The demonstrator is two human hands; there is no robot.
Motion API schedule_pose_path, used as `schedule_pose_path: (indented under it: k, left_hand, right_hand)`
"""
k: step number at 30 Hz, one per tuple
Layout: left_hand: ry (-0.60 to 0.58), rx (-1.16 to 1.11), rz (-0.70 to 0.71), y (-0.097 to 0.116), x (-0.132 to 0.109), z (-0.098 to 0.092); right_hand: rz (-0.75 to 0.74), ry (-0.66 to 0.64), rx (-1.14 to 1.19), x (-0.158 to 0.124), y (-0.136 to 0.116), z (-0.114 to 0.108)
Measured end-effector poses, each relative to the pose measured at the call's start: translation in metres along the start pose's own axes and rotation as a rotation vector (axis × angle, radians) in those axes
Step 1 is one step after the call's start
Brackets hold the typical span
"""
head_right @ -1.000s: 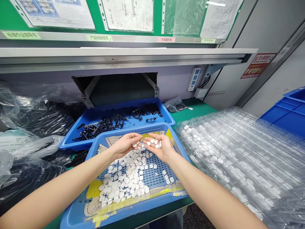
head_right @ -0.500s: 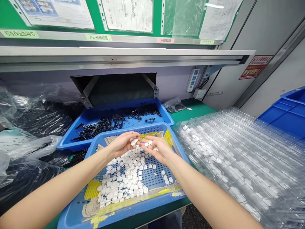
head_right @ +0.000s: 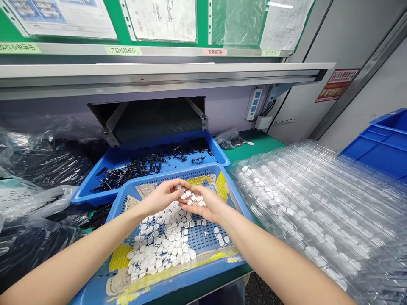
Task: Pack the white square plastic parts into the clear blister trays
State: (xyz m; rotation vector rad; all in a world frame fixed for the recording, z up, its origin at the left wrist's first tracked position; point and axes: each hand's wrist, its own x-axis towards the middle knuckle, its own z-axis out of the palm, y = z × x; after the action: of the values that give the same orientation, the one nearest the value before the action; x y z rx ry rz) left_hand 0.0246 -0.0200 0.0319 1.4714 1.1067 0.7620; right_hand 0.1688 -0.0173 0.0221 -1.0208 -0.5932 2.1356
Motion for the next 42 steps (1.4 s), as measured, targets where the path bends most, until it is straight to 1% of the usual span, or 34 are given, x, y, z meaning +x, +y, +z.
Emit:
schedule_pose_path:
  k: [2,4,7,9,12,16,18,19,21,23,24,26,28,31,34,37,40,42]
  left_hand:
    - [-0.027,-0.023,-0.006,0.001,0.0,-0.001]
    - [-0.057,-0.107,-0.037,0.003,0.0,-0.004]
    - [-0.068,-0.177,-0.049,0.003,0.0,-0.007]
    - [-0.066,-0.119,-0.009,0.001,0.0,-0.008]
    - [-0.055,0.044,0.061,-0.002,-0.002,-0.003]
    - [0.045,0.26,0.235,0.001,-0.004,0.007]
    - [0.083,0.318,0.277,0.002,-0.003,0.009]
    - [0.099,0.333,0.258,0.001,-0.002,0.008]
    - [0.119,0.377,0.15,-0.004,0.003,0.006]
    - [0.099,0.489,0.016,-0.015,0.008,0.004]
    - [0.078,0.557,-0.029,-0.022,0.011,0.003]
    - [0.045,0.675,-0.06,-0.035,0.017,0.004]
    - [0.041,0.737,-0.059,-0.046,0.023,0.009]
    - [0.047,0.819,-0.082,-0.052,0.03,0.018]
    - [0.068,0.872,-0.105,-0.048,0.033,0.028]
    - [0.081,0.898,-0.116,-0.036,0.032,0.029]
    - [0.099,0.89,-0.113,-0.017,0.031,0.018]
    - [0.133,0.867,-0.08,-0.002,0.03,0.008]
  right_hand:
    - [0.005,0.014,-0.025,0.001,0.001,-0.001]
    - [0.008,0.028,-0.057,0.001,0.001,-0.002]
    - [0.02,0.027,-0.075,0.001,0.001,-0.001]
    - [0.029,0.021,-0.065,0.001,0.001,0.0]
    - [0.023,0.006,-0.038,0.002,0.002,0.001]
    - [-0.033,0.017,0.005,0.003,0.002,0.001]
    - [-0.077,0.064,0.003,0.005,0.001,-0.001]
    - [-0.098,0.103,-0.003,0.006,0.001,-0.002]
    - [-0.137,0.199,-0.015,0.008,-0.001,-0.004]
    - [-0.176,0.275,-0.016,0.01,-0.003,-0.007]
    - [-0.19,0.293,-0.013,0.011,-0.003,-0.007]
    - [-0.2,0.307,-0.007,0.011,-0.004,-0.007]
    - [-0.189,0.289,0.001,0.01,-0.003,-0.005]
    - [-0.163,0.259,0.012,0.008,-0.003,-0.002]
    - [-0.14,0.24,0.023,0.008,-0.005,-0.001]
    - [-0.133,0.217,0.046,0.01,-0.008,-0.003]
    - [-0.153,0.214,0.085,0.01,-0.011,-0.005]
    - [-0.163,0.221,0.111,0.007,-0.014,-0.004]
